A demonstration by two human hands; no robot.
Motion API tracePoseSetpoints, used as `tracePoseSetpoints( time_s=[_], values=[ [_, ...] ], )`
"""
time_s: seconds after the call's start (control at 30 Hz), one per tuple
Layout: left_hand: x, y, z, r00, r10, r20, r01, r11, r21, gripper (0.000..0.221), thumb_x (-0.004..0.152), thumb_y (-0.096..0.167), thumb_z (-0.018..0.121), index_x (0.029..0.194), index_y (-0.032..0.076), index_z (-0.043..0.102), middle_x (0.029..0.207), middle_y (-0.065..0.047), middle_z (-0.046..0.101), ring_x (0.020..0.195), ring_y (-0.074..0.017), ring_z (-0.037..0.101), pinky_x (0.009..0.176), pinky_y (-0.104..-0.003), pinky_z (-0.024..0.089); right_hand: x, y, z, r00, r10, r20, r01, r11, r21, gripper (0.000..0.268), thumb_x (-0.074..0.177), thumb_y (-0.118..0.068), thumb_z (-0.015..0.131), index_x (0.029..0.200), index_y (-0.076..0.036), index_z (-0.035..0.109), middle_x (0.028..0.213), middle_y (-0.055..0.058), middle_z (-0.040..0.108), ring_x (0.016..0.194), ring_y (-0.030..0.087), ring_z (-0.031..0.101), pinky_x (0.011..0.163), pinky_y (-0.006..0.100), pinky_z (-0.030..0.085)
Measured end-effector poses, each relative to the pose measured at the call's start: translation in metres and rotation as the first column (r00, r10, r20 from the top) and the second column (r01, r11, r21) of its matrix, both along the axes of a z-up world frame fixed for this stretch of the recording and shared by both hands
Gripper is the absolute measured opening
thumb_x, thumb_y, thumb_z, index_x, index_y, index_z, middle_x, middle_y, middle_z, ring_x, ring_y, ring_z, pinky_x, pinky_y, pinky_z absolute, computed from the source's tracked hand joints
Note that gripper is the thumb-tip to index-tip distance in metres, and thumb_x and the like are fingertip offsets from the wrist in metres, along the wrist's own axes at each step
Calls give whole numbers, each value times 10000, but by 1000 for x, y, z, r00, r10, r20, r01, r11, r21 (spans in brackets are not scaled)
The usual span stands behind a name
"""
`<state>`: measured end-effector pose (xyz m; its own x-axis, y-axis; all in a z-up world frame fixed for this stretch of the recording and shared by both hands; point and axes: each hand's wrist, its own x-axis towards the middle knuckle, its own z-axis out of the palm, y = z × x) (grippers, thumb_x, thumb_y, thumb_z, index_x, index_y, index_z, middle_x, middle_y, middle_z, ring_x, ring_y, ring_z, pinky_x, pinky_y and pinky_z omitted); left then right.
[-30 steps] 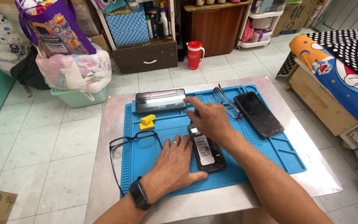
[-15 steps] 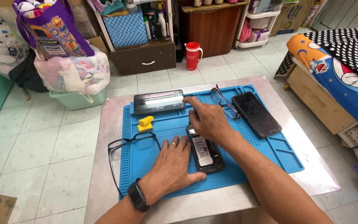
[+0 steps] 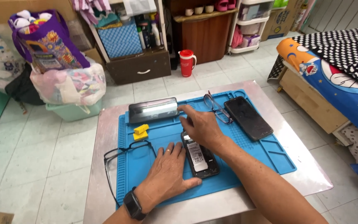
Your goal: Using a precision screwdriver to remove screws from the internal frame of a mobile phone during disassembly.
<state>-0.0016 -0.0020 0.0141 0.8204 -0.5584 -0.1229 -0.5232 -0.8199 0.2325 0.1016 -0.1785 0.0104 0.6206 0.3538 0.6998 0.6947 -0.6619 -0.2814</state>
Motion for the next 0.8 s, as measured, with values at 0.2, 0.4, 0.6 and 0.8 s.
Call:
tracePoseSetpoints(
  time_s=[0.2,0.4,0.6,0.8],
  values=[
    [1,-1,-2,999,16,-28,-15,999,31,1026,947,739,692,1555,-28,384,1644,-245,323,1535,-462,233,1235,-626,179,-2,2,2,994,-31,-105,29,999,-21,343,1010,-175,681,1328,-118,567,694,-1,674,492,181,585,430,347,442],
    [3,-1,-3,997,23,-69,-17,995,95,1076,980,781,620,1608,-36,310,1710,-247,222,1581,-449,152,1261,-620,116,8,-4,-6,988,-100,-115,98,995,-19,267,1037,-187,645,1291,-124,594,587,7,604,422,185,481,404,376,343],
    [3,-3,2,997,36,-71,-29,995,95,1056,964,757,681,1584,-26,340,1690,-241,255,1561,-454,189,1248,-614,156,6,1,-9,996,-70,-61,69,998,-7,306,989,-65,630,1287,-122,590,564,-16,519,415,159,420,390,348,309],
    [5,-7,5,987,76,-139,-59,990,125,1054,969,753,684,1612,11,300,1711,-201,224,1592,-423,146,1275,-613,134,0,0,-1,997,-32,-77,30,999,-25,366,976,-36,598,1332,-114,570,635,12,552,467,178,473,406,360,335]
  ],
)
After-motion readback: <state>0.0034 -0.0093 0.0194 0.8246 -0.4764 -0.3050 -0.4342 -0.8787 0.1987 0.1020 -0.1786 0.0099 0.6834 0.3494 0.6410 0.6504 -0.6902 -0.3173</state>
